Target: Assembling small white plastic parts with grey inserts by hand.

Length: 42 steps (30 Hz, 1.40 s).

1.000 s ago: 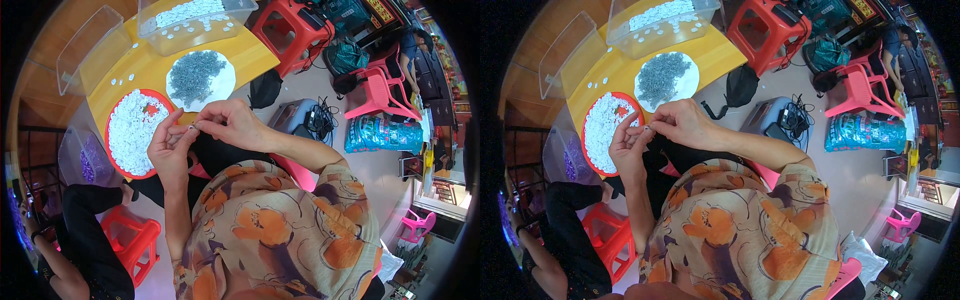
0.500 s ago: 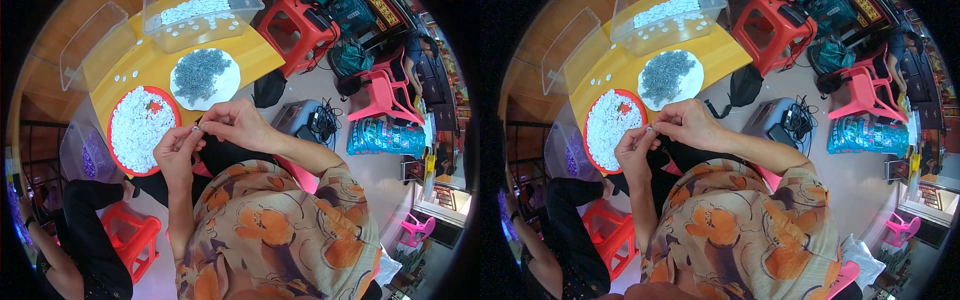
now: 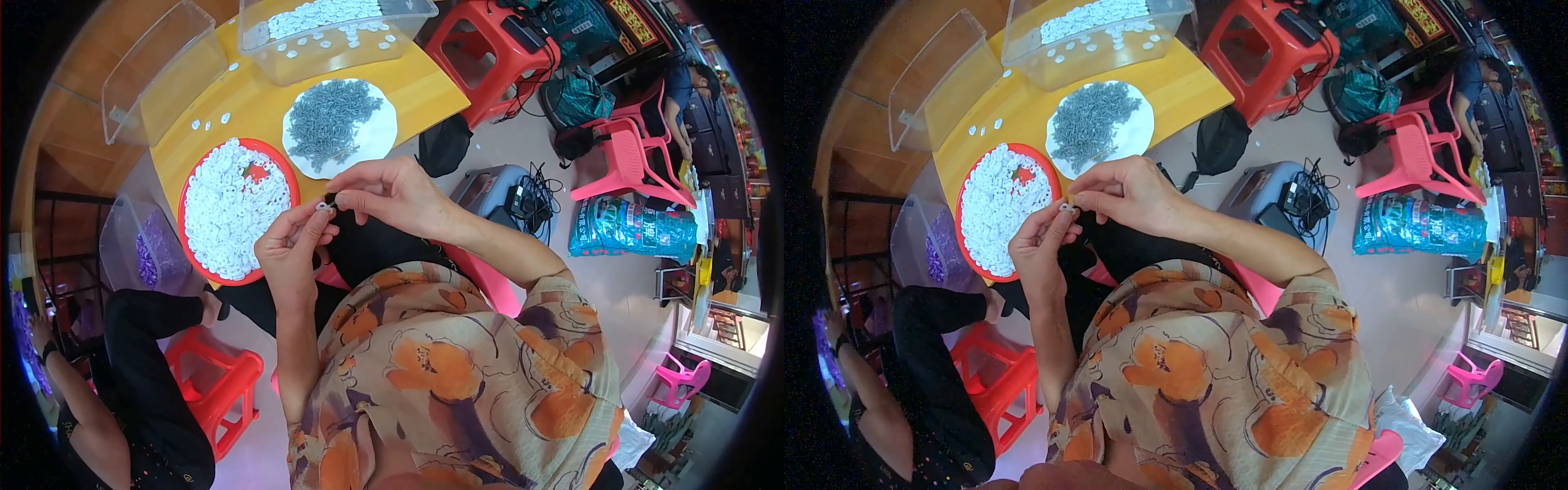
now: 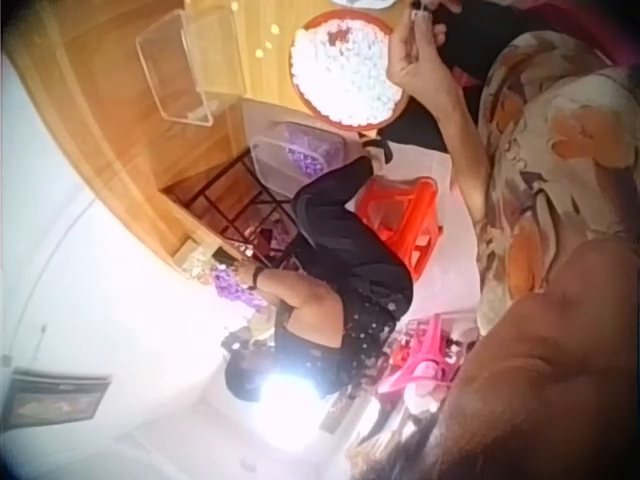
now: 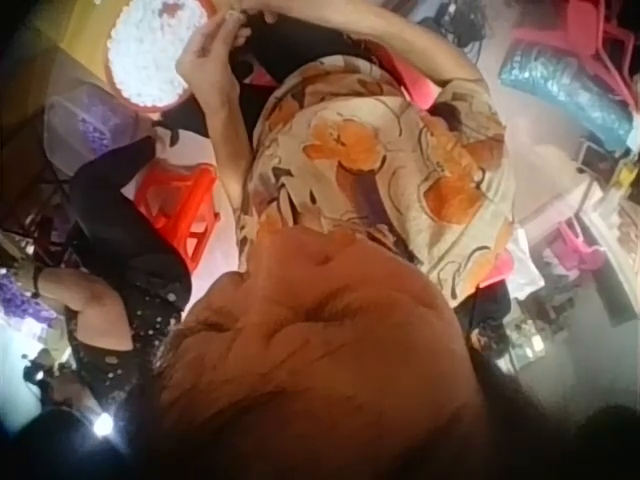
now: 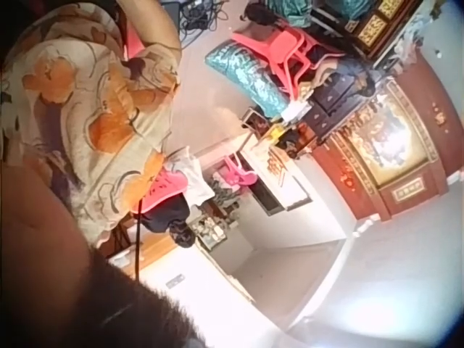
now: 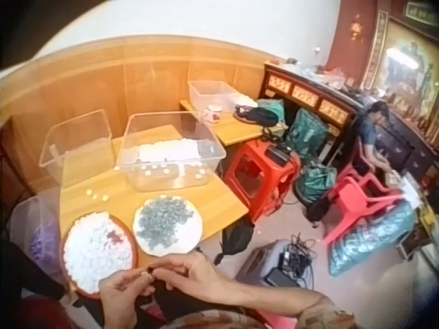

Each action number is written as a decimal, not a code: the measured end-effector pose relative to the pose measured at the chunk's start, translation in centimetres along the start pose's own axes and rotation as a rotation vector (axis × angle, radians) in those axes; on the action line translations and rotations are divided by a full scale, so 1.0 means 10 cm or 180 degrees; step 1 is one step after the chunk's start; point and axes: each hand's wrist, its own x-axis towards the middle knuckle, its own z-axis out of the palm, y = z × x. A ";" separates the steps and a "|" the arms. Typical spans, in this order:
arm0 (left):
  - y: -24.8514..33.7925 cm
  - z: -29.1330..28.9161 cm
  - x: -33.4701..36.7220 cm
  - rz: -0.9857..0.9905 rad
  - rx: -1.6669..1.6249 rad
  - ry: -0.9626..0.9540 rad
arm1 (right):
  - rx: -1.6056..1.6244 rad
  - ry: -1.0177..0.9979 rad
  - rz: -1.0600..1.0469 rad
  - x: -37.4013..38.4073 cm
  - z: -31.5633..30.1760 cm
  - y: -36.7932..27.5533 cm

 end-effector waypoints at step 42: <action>-0.58 -0.97 -0.42 -0.0202 -0.1370 0.0273 | -0.3582 0.0165 -0.1095 1.65 0.62 0.63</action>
